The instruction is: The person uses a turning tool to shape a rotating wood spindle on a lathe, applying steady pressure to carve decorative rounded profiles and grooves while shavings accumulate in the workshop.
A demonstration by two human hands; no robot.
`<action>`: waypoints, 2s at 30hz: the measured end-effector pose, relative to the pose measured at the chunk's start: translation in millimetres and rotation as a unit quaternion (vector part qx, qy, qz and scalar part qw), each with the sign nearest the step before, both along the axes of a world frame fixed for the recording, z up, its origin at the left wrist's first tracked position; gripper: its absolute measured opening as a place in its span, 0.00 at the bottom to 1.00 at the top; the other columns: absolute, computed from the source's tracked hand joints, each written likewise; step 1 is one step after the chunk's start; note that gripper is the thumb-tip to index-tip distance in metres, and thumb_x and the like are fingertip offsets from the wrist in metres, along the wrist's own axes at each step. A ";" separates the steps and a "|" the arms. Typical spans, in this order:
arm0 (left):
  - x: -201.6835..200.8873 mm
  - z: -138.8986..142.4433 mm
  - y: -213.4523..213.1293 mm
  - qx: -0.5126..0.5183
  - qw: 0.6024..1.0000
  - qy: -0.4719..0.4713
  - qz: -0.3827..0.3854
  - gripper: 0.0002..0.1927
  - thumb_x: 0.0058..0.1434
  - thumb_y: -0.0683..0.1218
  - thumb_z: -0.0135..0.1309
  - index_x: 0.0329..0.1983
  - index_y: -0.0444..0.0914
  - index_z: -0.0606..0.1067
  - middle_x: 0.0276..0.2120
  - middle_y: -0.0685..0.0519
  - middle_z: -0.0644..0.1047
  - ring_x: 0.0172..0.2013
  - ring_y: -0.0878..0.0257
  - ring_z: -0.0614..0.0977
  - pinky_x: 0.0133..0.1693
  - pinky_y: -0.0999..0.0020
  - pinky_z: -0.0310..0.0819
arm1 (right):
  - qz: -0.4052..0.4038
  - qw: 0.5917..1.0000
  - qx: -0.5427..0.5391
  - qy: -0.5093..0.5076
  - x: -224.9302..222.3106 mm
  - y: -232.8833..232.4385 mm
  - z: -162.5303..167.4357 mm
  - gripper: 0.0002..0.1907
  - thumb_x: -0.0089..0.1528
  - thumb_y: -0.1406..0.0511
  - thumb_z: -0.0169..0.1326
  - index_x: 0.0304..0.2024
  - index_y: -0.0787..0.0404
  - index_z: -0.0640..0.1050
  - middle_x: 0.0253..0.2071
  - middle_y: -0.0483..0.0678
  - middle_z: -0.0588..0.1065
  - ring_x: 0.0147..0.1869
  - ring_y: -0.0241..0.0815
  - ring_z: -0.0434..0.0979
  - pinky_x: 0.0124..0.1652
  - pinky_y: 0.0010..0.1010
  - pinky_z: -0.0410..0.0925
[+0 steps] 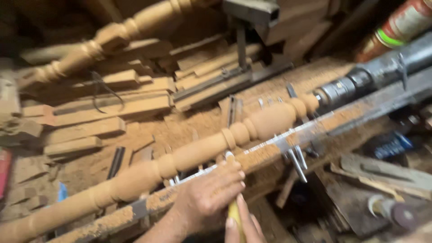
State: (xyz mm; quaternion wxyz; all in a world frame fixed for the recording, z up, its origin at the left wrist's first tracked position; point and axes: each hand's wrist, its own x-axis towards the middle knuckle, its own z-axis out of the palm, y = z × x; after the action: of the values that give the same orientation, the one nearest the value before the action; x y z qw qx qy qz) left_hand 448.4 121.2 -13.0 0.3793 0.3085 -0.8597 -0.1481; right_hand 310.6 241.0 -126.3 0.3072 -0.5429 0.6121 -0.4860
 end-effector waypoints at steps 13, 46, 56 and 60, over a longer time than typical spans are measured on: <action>15.9 8.4 12.7 -0.028 1.000 -0.010 0.009 0.18 0.54 0.40 0.61 0.48 0.33 0.78 0.52 0.44 0.80 0.59 0.46 0.82 0.60 0.55 0.78 | -0.010 0.990 0.100 -0.095 -5.9 14.9 -24.2 0.31 0.65 0.64 0.52 0.70 0.72 0.70 0.45 0.62 0.82 0.34 0.47 0.81 0.39 0.38 0.74; 394.8 5.0 279.1 -0.059 0.988 0.122 0.074 0.12 0.56 0.39 0.59 0.43 0.31 0.76 0.48 0.41 0.80 0.53 0.46 0.82 0.56 0.56 0.78 | 0.027 0.964 0.198 -0.174 365.6 231.3 133.6 0.25 0.65 0.68 0.52 0.66 0.63 0.73 0.29 0.42 0.75 0.20 0.26 0.61 0.19 0.20 0.54; 357.8 -3.4 217.9 -0.007 0.991 0.120 0.053 0.13 0.53 0.38 0.62 0.42 0.34 0.77 0.46 0.45 0.80 0.52 0.49 0.82 0.52 0.59 0.79 | 0.007 0.965 0.167 -0.204 355.9 183.4 117.2 0.26 0.66 0.68 0.52 0.68 0.64 0.72 0.23 0.36 0.67 0.21 0.24 0.58 0.20 0.20 0.53; 351.2 -8.7 209.1 -0.005 0.993 0.101 0.067 0.13 0.53 0.38 0.62 0.42 0.34 0.77 0.48 0.44 0.80 0.55 0.48 0.82 0.54 0.59 0.79 | 0.009 0.954 0.186 -0.235 352.5 173.0 117.6 0.27 0.65 0.69 0.52 0.68 0.64 0.71 0.21 0.37 0.67 0.20 0.25 0.59 0.19 0.20 0.54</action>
State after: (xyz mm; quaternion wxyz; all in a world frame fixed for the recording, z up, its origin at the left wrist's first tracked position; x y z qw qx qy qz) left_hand 799.6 330.3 -21.6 0.4750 0.3470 -0.7950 -0.1482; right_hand 663.0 414.1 -8.7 0.5421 -0.3527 0.5970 -0.4747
